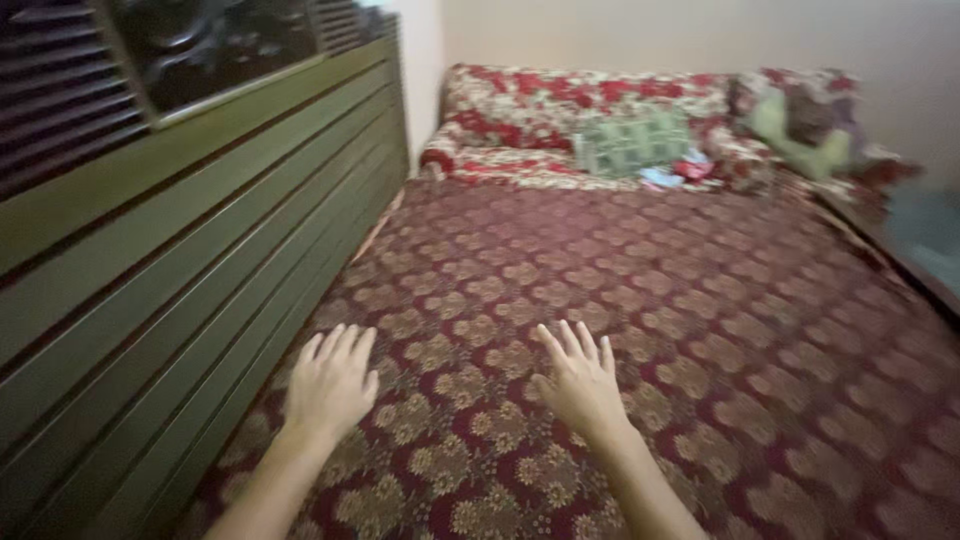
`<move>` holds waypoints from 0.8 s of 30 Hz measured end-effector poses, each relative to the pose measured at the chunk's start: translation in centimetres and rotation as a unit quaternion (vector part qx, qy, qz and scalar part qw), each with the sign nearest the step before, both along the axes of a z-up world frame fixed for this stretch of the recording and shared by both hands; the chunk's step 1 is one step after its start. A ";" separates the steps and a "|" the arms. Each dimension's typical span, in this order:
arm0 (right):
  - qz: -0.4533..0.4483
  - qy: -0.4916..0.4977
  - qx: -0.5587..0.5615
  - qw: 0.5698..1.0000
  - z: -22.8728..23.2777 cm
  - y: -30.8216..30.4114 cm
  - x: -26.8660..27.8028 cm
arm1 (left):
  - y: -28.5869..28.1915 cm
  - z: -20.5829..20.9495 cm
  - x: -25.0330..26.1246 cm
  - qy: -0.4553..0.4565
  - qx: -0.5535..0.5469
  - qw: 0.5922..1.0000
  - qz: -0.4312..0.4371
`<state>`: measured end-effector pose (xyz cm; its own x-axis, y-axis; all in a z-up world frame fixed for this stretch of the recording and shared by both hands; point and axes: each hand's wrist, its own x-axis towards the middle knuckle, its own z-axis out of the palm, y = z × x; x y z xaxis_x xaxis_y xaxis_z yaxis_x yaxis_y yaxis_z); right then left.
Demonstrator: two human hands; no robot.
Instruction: The person spreads a maroon floral-patterned bedsheet over a bed, aligns it with the frame, and smooths the surface by hand. The person adjusts the edges and corners to fit the bed frame.
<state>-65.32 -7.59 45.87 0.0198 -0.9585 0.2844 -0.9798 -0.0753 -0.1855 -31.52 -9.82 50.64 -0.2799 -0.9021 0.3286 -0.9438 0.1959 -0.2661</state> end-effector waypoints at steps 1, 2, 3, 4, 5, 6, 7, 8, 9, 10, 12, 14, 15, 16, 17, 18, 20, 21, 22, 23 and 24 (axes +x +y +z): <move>-0.012 0.000 -0.017 1.000 -0.3 0.7 -0.1 | -0.4 0.2 -0.1 0.001 0.000 1.000 -0.007; -0.013 -0.013 -0.051 0.999 -0.4 1.1 -0.3 | -0.7 0.4 -0.1 0.002 0.001 1.000 -0.015; -0.015 -0.026 -0.084 0.996 -0.4 1.7 -0.7 | -0.8 0.7 -0.3 0.003 0.003 1.000 -0.022; -0.017 -0.037 -0.117 0.992 -0.4 2.5 -0.8 | -0.9 1.1 -0.5 -0.014 -0.010 0.999 -0.041; -0.021 -0.040 -0.135 0.990 -0.2 3.3 -1.5 | -1.2 1.3 -1.2 -0.026 -0.022 0.998 -0.061; -0.024 -0.043 -0.152 0.987 0.0 4.0 -2.2 | -1.4 1.4 -2.0 -0.037 -0.035 0.995 -0.081; -0.026 -0.044 -0.168 0.984 0.4 4.6 -2.5 | -1.5 1.6 -2.9 -0.054 -0.040 0.992 -0.103; -0.042 -0.037 -0.168 0.984 0.8 5.3 -3.0 | -1.8 1.8 -4.1 -0.071 -0.046 0.989 -0.125; -0.058 -0.032 -0.167 0.984 0.9 6.2 -3.5 | -1.9 1.8 -5.2 -0.089 -0.051 0.984 -0.147; -0.074 -0.026 -0.166 0.983 1.0 7.2 -4.0 | -2.0 1.8 -6.4 -0.074 -0.054 0.981 -0.170; -0.101 -0.016 -0.181 0.978 1.5 9.5 -5.2 | -1.9 2.1 -9.5 -0.040 -0.064 0.972 -0.221; -0.131 -0.008 -0.192 0.973 1.5 11.9 -6.5 | -1.3 1.8 -13.2 0.004 -0.089 0.957 -0.278; -0.148 -0.008 -0.196 0.969 1.8 13.0 -7.2 | -1.1 2.1 -15.0 0.026 -0.101 0.946 -0.306; -0.164 -0.007 -0.200 0.966 2.0 14.1 -7.8 | -0.7 2.2 -16.8 0.039 -0.106 0.937 -0.332; -0.177 -0.002 -0.200 0.964 2.1 15.2 -8.6 | -0.1 1.9 -18.5 0.054 -0.110 0.926 -0.357; -0.189 0.003 -0.201 0.961 2.2 16.3 -9.5 | 0.4 1.7 -20.3 0.068 -0.114 0.915 -0.382; -0.215 0.008 -0.197 0.957 2.4 18.3 -11.2 | 1.2 1.7 -23.2 0.087 -0.115 0.900 -0.412; -0.228 0.007 -0.195 0.954 2.4 19.3 -12.2 | 1.8 1.5 -24.9 0.096 -0.116 0.893 -0.424; -0.240 0.006 -0.192 0.951 2.4 20.4 -13.3 | 2.5 1.2 -26.6 0.100 -0.111 0.889 -0.433; -0.251 0.007 -0.189 0.949 2.4 21.3 -14.3 | 3.0 1.0 -28.1 0.103 -0.106 0.886 -0.440; -0.261 0.008 -0.186 0.947 2.4 22.2 -15.4 | 3.6 0.8 -29.5 0.106 -0.102 0.883 -0.446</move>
